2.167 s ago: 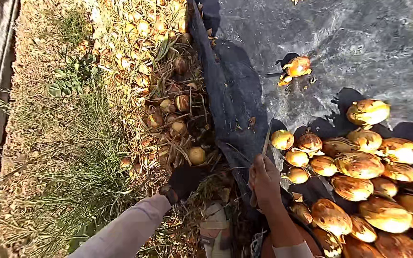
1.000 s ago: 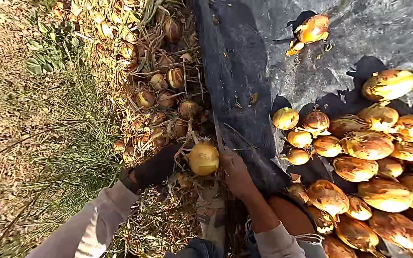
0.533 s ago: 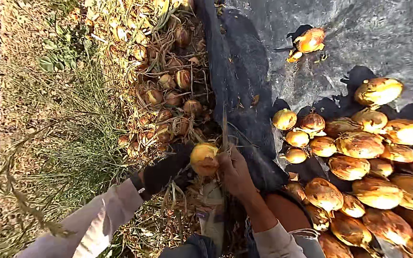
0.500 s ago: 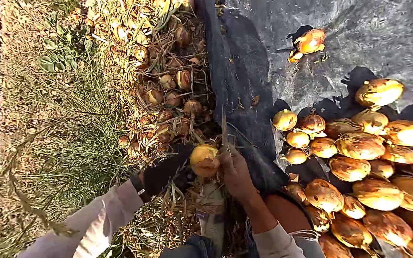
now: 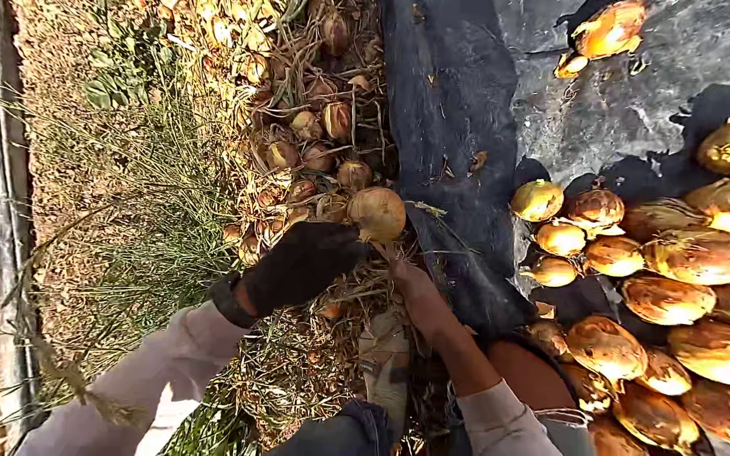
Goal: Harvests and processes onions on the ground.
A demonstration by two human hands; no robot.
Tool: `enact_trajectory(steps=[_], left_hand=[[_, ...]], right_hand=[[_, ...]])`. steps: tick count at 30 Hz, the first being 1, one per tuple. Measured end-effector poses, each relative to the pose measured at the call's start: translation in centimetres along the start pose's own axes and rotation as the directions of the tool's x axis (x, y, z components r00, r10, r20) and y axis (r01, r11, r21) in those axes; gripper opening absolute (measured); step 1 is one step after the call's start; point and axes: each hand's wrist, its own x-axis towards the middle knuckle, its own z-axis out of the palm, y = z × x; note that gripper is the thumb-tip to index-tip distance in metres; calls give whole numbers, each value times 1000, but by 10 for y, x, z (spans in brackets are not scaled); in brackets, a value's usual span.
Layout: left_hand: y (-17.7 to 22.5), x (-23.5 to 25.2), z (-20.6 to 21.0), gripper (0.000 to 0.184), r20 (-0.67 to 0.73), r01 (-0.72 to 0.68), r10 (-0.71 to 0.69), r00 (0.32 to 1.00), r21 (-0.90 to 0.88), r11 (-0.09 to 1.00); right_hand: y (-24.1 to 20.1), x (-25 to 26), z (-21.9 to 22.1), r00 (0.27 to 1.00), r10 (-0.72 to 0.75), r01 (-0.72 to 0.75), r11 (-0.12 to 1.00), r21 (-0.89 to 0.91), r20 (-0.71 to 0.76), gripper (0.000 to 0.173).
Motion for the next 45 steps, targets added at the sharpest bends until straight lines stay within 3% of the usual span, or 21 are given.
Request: enact_trajectory(steps=[2, 4, 6, 8, 10, 11, 13, 15, 16, 19, 20, 23, 25, 27, 29, 34, 37, 40, 42, 45], left_hand=[[20, -2, 16, 22, 229, -67, 60, 972, 24, 997], [29, -3, 36, 12, 361, -57, 35, 932, 49, 997], [24, -2, 41, 17, 407, 83, -129, 904, 129, 988], [4, 1, 33, 27, 342, 363, -422, 840, 225, 904], [-35, -12, 45, 37, 276, 591, -681, 678, 347, 728], [-48, -26, 57, 43, 307, 657, -756, 578, 375, 654], [-58, -58, 92, 56, 478, 723, -781, 402, 358, 591], [-47, -84, 123, 75, 662, 863, -722, 200, 230, 450], [-47, -101, 143, 80, 695, 918, -697, 173, 142, 370], [-47, -129, 184, 73, 678, 981, -710, 192, -146, 126], [-44, -126, 184, 71, 670, 982, -718, 190, -139, 130], [-37, -112, 173, 75, 600, 953, -779, 182, 88, 290], [-35, -112, 177, 72, 529, 927, -817, 230, 136, 349], [-36, -115, 185, 58, 502, 914, -817, 283, 116, 388], [-38, -118, 190, 51, 496, 918, -813, 305, 73, 389], [-26, -117, 184, 49, 543, 917, -792, 279, 94, 388], [-11, -114, 164, 48, 551, 885, -710, 438, -124, 449], [9, -96, 114, 38, 359, 733, -639, 680, -325, 598], [20, -79, 80, 29, 252, 610, -586, 770, -558, 563], [32, -47, 40, 17, 239, 436, -425, 873, -774, 459]], right_hand=[[-4, -4, 8, 996, -58, 59, 998, 3, -73, 72], [-5, -10, 18, 967, -187, 192, 981, 14, -176, 48], [2, -9, 19, 930, -309, 285, 948, -138, -198, 40], [3, -11, 11, 896, -387, 326, 907, -268, -219, 41], [-6, -17, -3, 844, -457, 396, 884, -247, -282, 47], [-10, -19, -12, 811, -460, 413, 888, -202, -361, 44], [-15, -12, -37, 731, -425, 434, 893, -117, -534, 41], [-17, -11, -57, 680, -402, 427, 897, -115, -613, 55], [-16, -12, -60, 673, -408, 432, 894, -120, -618, 56], [-11, -8, -48, 738, -405, 382, 910, -161, -539, 55], [-10, -6, -43, 773, -399, 347, 917, -198, -493, 57], [-6, 2, -30, 841, -340, 277, 939, -206, -421, 56], [-4, 4, -28, 857, -293, 232, 954, -191, -423, 55], [-5, 2, -29, 865, -253, 177, 962, -209, -432, 55], [-7, -3, -31, 871, -226, 135, 964, -229, -437, 56], [-14, -6, -33, 854, -275, 190, 955, -226, -442, 54], [-20, -14, -31, 876, -242, 144, 956, -254, -417, 51], [-19, -20, -23, 916, -185, 63, 943, -325, -357, 62], [-18, -15, -18, 951, -139, 53, 954, -296, -277, 67], [-19, -10, -16, 981, -157, 138, 978, -158, -114, 61]])
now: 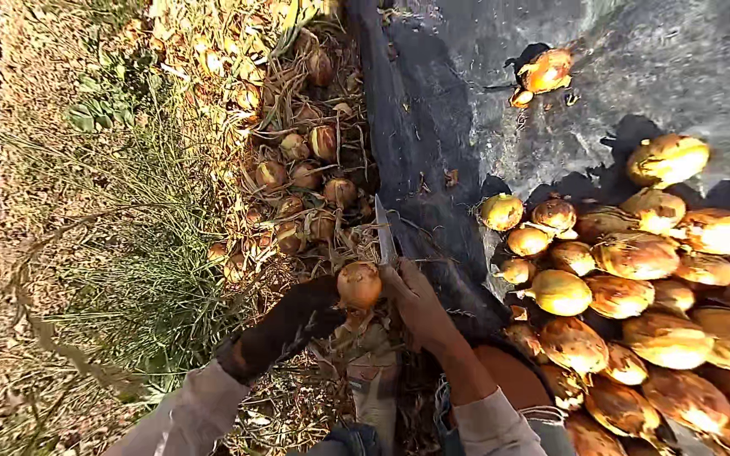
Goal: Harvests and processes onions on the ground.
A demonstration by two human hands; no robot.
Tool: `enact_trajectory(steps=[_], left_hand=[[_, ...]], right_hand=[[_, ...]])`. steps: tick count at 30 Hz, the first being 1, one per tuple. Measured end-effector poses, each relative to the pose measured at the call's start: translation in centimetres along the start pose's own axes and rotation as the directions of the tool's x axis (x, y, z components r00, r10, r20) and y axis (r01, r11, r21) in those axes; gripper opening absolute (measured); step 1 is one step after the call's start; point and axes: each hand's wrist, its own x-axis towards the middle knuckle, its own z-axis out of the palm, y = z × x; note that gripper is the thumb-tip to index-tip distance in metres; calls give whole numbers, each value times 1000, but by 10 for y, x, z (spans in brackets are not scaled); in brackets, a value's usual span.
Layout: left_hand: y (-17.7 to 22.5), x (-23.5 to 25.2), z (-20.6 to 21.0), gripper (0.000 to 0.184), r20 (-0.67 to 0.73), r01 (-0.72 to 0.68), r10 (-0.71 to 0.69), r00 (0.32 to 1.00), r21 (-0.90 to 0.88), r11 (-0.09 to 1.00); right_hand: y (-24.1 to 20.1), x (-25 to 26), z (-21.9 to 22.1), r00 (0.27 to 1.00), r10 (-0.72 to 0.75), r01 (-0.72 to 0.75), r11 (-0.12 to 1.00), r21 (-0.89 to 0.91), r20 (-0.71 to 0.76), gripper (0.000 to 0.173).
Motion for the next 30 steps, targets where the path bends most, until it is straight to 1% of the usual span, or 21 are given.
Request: enact_trajectory(steps=[1, 3, 6, 8, 9, 10, 11, 12, 13, 14, 15, 17, 18, 21, 22, 24, 25, 26, 27, 28, 30], left_hand=[[13, 4, -3, 13, 65, -2, 3, 998, -14, 1000], [20, 9, -10, 12, 151, 46, -38, 988, -48, 998], [16, 14, -16, 14, 131, 151, -140, 981, -80, 985], [17, 25, -15, 20, 82, 158, -148, 986, -126, 979], [23, 31, -15, 21, 45, 177, -174, 984, -102, 979], [26, 38, -19, 21, 17, 163, -163, 986, -20, 986], [30, 44, -26, 21, -3, 103, -103, 995, 144, 984], [31, 51, -35, 26, -6, 0, 3, 1000, 363, 932], [31, 59, -43, 36, -4, -99, 125, 992, 586, 804], [31, 64, -50, 45, 0, -156, 234, 972, 746, 648], [33, 67, -54, 49, -5, -166, 296, 955, 819, 549], [45, 63, -52, 44, 30, -201, 341, 940, 855, 478], [52, 58, -46, 38, 101, -254, 333, 937, 853, 456], [42, 43, -10, 25, 250, -358, 278, 927, 808, 467], [35, 41, 0, 24, 279, -357, 228, 933, 804, 475], [35, 42, 8, 26, 291, -260, 10, 957, 837, 482], [38, 48, 6, 26, 248, -180, -87, 965, 866, 466], [39, 55, -2, 25, 173, -111, -114, 978, 901, 419], [38, 64, -14, 26, 77, -38, -87, 993, 923, 382], [33, 76, -30, 29, -18, 30, -39, 999, 937, 349], [29, 100, -62, 37, -211, 214, -45, 977, 928, 305]], right_hand=[[-3, -2, -1, 998, -41, 38, 997, 73, 40, 58], [-8, -6, -5, 989, -106, 81, 972, 221, 101, 60], [-5, -4, -5, 974, -113, 33, 927, 373, 195, 67], [-4, 0, -5, 969, -81, -27, 905, 425, 235, 60], [-4, 2, -5, 969, -56, -53, 902, 428, 239, 56], [-3, 4, -5, 972, -34, -66, 909, 411, 231, 54], [-2, 5, -5, 974, -26, -63, 924, 378, 226, 54], [0, 6, -4, 973, -32, -49, 938, 342, 227, 53], [0, 6, -3, 973, -34, -40, 949, 311, 229, 52], [-1, 5, -1, 975, -30, -36, 956, 291, 220, 51], [-1, 5, 1, 982, -24, -30, 960, 277, 190, 52], [3, 10, 4, 995, 12, -34, 971, 236, 97, 56], [5, 12, 3, 997, 27, -40, 978, 205, 66, 59], [3, 7, 6, 1000, -15, 13, 989, 147, 11, 72], [0, 4, 12, 998, -57, 62, 982, 177, -34, 68], [-2, -1, 23, 987, -134, 148, 972, 180, -92, 54], [-3, -2, 25, 981, -161, 174, 976, 130, -105, 47], [-4, -3, 25, 975, -185, 195, 978, 73, -124, 44], [-5, -3, 21, 964, -206, 216, 975, 44, -167, 43], [-8, -4, 14, 939, -234, 253, 967, 43, -251, 43], [-14, -5, -10, 861, -255, 317, 946, 73, -440, 46]])
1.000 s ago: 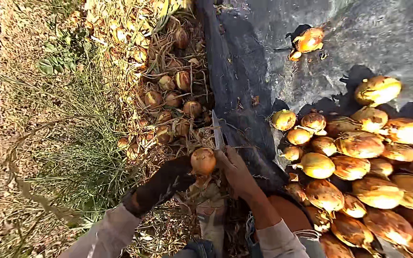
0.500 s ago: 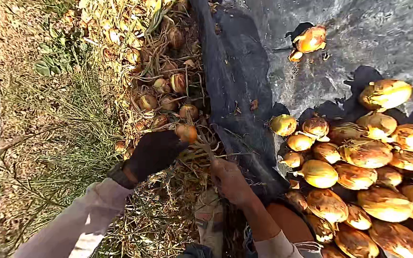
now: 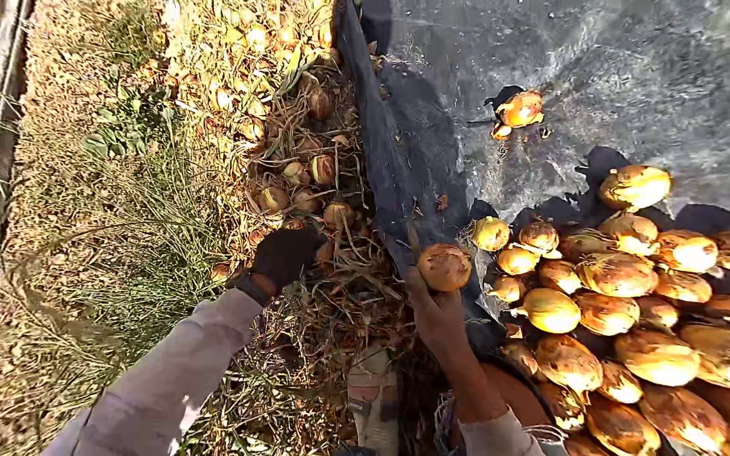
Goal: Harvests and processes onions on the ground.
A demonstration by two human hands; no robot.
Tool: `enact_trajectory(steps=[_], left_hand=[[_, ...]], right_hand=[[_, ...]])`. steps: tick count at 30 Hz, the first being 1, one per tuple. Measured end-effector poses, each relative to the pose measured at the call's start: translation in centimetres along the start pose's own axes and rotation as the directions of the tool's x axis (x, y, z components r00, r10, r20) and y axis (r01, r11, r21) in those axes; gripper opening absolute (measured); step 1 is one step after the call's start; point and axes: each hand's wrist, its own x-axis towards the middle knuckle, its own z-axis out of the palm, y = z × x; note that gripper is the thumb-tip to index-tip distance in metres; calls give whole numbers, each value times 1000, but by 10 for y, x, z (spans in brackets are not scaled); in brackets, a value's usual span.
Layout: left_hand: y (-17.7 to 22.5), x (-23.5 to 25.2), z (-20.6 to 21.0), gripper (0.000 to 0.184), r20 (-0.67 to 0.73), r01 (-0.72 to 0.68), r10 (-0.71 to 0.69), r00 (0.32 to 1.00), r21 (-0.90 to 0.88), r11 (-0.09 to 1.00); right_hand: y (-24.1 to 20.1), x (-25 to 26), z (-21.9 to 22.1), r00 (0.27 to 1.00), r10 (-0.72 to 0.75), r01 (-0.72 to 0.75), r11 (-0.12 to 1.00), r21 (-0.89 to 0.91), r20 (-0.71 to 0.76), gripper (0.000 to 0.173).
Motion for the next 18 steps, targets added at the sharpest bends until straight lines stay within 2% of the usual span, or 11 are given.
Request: enact_trajectory(steps=[2, 3, 5, 6, 8, 10, 13, 16, 18], left_hand=[[-12, 26, -1, 54, -37, 143, -145, 989, -50, 989], [-9, 37, 2, 60, -57, 189, -196, 979, -106, 976], [11, 58, 8, 71, -4, 285, -289, 957, -152, 946], [23, 68, 13, 73, 42, 334, -332, 942, -147, 931], [37, 82, 25, 58, 111, 389, -377, 919, -124, 913], [32, 88, 34, 43, 121, 351, -337, 934, -117, 929], [0, 89, 41, 50, 97, 196, -176, 980, -271, 942], [-6, 49, 25, 43, 50, 99, -87, 995, -628, 772], [3, 14, 13, 25, 23, 29, -17, 1000, -808, 588]], right_hand=[[-2, 12, -20, 993, 35, -35, 999, 2, -111, 60], [-1, 16, -27, 993, 55, -57, 998, -21, -105, 65], [5, 16, -25, 995, 93, -96, 993, -66, -48, 65], [9, 14, -21, 993, 122, -121, 989, -86, 8, 62], [13, 11, -12, 971, 192, -180, 979, -93, 144, 51], [14, 14, -10, 947, 233, -227, 972, -54, 222, 43], [17, 25, -16, 942, 285, -285, 958, -26, 180, 41], [24, 25, -14, 923, 371, -372, 928, -19, 103, 50], [25, 21, -5, 897, 426, -429, 903, 2, 115, 57]])
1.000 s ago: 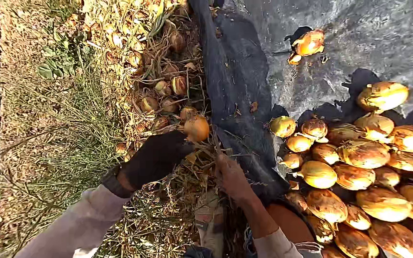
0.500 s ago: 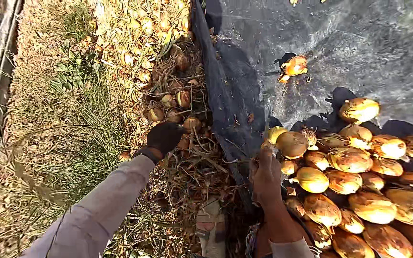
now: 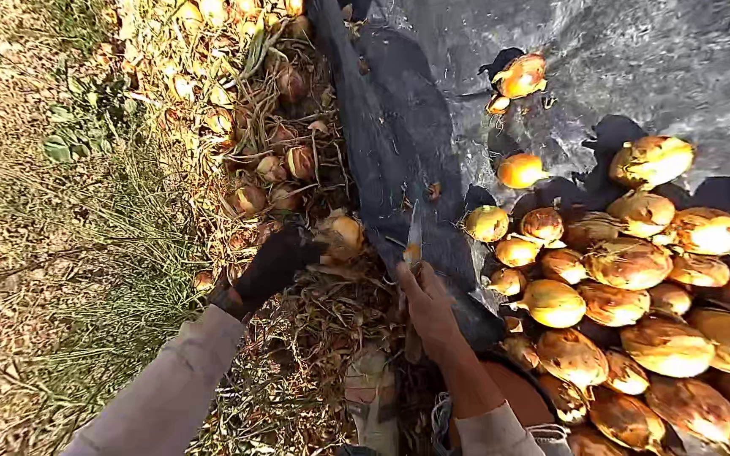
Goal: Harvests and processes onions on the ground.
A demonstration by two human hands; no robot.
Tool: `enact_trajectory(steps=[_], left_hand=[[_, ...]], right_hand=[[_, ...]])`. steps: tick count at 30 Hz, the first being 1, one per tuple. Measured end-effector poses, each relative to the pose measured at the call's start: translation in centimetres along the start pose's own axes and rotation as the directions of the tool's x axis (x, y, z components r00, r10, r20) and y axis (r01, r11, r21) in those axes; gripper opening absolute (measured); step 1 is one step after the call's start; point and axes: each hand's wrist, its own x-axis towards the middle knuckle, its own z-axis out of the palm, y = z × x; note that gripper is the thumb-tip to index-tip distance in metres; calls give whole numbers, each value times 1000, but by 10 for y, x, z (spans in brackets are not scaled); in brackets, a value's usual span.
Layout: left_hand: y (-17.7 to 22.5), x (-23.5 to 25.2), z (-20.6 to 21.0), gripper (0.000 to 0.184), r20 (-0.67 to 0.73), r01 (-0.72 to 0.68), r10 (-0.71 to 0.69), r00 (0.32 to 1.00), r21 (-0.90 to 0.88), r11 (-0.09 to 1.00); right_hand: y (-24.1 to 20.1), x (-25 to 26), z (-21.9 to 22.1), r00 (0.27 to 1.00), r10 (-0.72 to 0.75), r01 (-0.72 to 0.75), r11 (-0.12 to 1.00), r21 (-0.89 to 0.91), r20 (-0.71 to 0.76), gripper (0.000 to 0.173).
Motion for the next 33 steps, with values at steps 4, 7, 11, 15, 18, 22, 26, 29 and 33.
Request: enact_trajectory(steps=[4, 7, 11, 15, 18, 22, 26, 29, 33], left_hand=[[36, -53, 7, 16, 68, 16, 5, 998, -301, 953], [41, -71, -3, 22, 170, 35, 30, 985, -369, 929], [22, -66, -9, 18, 372, 151, 51, 927, -494, 856], [32, -63, -9, 17, 231, -10, 53, 972, -187, 982], [32, -53, -10, 40, 10, -344, 388, 922, 481, 806], [31, -35, -14, 41, -164, -240, 344, 925, 451, 860], [43, -61, -1, 24, 160, -352, 326, 932, 187, 917], [36, -64, 34, 35, 456, -363, 161, 875, 400, 842], [24, -46, 40, 20, 418, -412, 206, 885, 494, 765]], right_hand=[[-1, -15, 12, 987, -90, 79, 994, 81, 136, 61], [-10, -28, 12, 956, -235, 206, 964, 167, 175, 60], [-15, -35, 13, 913, -231, 139, 951, 276, 335, 58], [-5, -32, 21, 922, -192, 128, 970, 204, 337, 54], [1, -27, 28, 943, -191, 191, 981, 26, 274, 49], [11, -21, 35, 967, -112, 127, 991, -52, 230, 58], [18, -10, 29, 946, 24, 1, 997, -77, 323, 68], [14, -22, 36, 973, -109, 96, 993, 72, 205, 59], [17, -23, 35, 944, -308, 316, 947, -52, 120, 42]])
